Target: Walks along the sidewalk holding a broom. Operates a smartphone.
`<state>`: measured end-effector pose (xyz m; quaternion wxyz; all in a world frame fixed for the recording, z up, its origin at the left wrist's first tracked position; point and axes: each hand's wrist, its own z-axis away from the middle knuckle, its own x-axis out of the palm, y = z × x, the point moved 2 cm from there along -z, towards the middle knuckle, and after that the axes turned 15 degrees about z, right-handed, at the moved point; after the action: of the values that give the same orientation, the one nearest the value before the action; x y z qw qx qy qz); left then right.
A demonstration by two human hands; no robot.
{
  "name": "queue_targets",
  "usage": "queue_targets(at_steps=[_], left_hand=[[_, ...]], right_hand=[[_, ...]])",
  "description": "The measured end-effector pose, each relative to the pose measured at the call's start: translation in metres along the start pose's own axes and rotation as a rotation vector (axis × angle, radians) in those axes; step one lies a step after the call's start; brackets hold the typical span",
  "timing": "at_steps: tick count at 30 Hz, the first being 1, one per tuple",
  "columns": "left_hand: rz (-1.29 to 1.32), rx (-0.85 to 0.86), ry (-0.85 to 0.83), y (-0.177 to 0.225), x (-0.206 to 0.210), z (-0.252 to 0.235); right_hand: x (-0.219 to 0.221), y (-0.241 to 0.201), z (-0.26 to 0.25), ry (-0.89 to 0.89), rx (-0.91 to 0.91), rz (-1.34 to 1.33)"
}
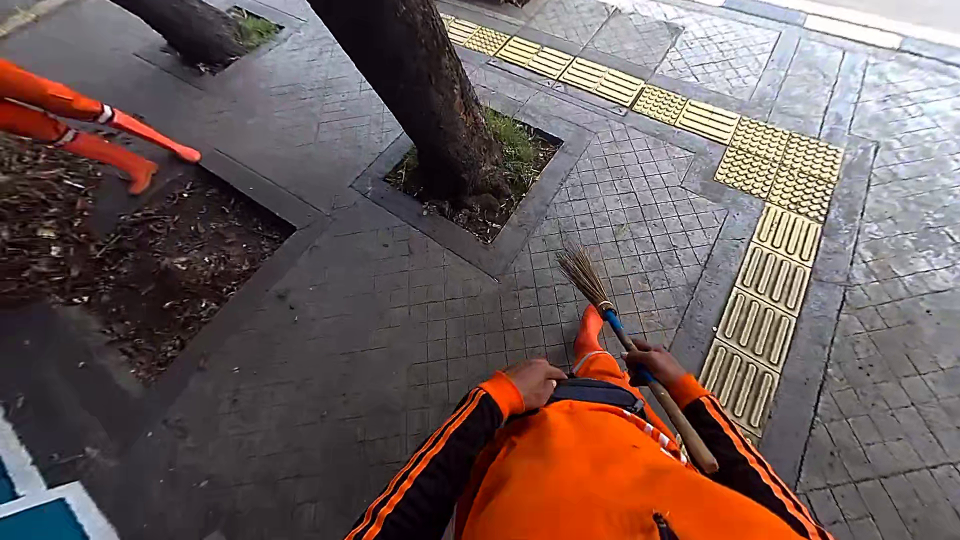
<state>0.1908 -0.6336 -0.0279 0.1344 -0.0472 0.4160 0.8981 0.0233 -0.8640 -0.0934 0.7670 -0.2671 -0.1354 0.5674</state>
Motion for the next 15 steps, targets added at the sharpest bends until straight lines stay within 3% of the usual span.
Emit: queue_targets(at_steps=[7,11,15], left_hand=[[0.418,-0.144,0.345,-0.003,-0.062,-0.052],[0.545,-0.291,0.378,0.004,-0.077,-0.053],[0.616,-0.391,0.443,0.017,-0.086,-0.061]], right_hand=[[-0.032,-0.091,-0.131,-0.143,-0.047,0.075],[-0.042,-0.134,-0.196,-0.197,0.083,0.178],[-0.052,-0.135,-0.264,-0.212,0.174,0.368]])
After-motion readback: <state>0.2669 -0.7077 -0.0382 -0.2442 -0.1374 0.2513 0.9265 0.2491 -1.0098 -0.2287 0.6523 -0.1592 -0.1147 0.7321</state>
